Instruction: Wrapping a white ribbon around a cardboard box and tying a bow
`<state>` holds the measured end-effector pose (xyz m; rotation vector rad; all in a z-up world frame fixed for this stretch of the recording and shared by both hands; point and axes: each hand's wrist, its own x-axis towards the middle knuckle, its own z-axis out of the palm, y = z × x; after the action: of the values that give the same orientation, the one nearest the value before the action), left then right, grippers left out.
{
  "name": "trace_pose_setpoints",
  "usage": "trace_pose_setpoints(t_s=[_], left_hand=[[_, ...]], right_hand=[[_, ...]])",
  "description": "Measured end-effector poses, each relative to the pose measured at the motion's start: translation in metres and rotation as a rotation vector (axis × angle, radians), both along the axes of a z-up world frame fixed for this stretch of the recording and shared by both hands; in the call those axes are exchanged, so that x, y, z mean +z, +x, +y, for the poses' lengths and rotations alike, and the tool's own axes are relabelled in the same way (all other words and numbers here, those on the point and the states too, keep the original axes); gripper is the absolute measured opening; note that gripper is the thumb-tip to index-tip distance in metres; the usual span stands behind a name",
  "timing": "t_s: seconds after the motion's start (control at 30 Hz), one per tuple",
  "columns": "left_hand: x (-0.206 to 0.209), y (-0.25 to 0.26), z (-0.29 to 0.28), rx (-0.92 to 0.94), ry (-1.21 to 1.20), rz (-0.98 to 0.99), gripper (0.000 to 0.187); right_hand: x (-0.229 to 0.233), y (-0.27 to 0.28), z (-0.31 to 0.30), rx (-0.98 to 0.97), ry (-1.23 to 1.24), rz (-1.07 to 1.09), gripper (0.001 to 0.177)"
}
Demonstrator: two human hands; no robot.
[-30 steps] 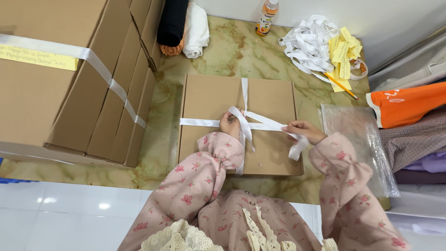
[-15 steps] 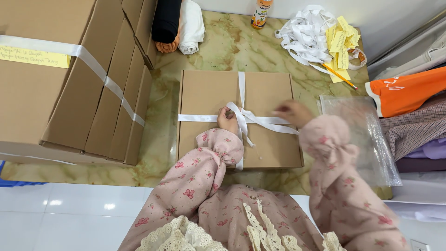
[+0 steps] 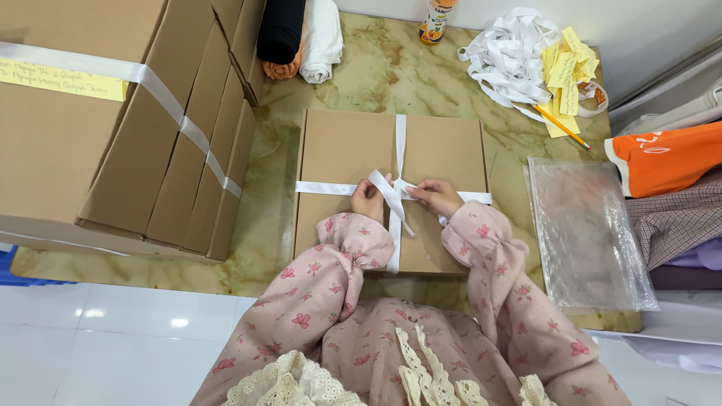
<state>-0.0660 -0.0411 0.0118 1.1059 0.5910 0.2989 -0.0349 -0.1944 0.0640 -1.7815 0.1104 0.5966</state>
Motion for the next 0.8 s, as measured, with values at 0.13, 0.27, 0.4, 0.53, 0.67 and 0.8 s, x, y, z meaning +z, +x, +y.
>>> trace_pose_setpoints(t_s=[0.13, 0.27, 0.4, 0.53, 0.67, 0.8], left_hand=[[-0.042, -0.001, 0.013, 0.029, 0.032, -0.004, 0.026], [-0.029, -0.022, 0.034, -0.114, 0.224, 0.020, 0.040], [-0.021, -0.036, 0.055, -0.291, 0.570, 0.100, 0.049], [-0.018, -0.029, 0.060, -0.443, 0.764, 0.193, 0.037], [0.017, -0.032, 0.067, -0.585, 0.995, 0.108, 0.028], [-0.002, -0.013, 0.074, -0.562, 1.023, 0.091, 0.020]], right_hand=[[0.011, -0.008, -0.006, -0.046, 0.033, 0.081, 0.020], [0.005, -0.009, -0.015, -0.087, 0.004, 0.078, 0.016], [-0.032, 0.000, -0.025, -0.026, -0.196, -0.101, 0.012], [-0.069, 0.011, -0.041, 0.027, -0.343, -0.201, 0.011], [-0.060, 0.009, -0.043, 0.052, -0.522, -0.411, 0.016], [-0.013, -0.010, -0.033, 0.050, -0.440, -0.485, 0.023]])
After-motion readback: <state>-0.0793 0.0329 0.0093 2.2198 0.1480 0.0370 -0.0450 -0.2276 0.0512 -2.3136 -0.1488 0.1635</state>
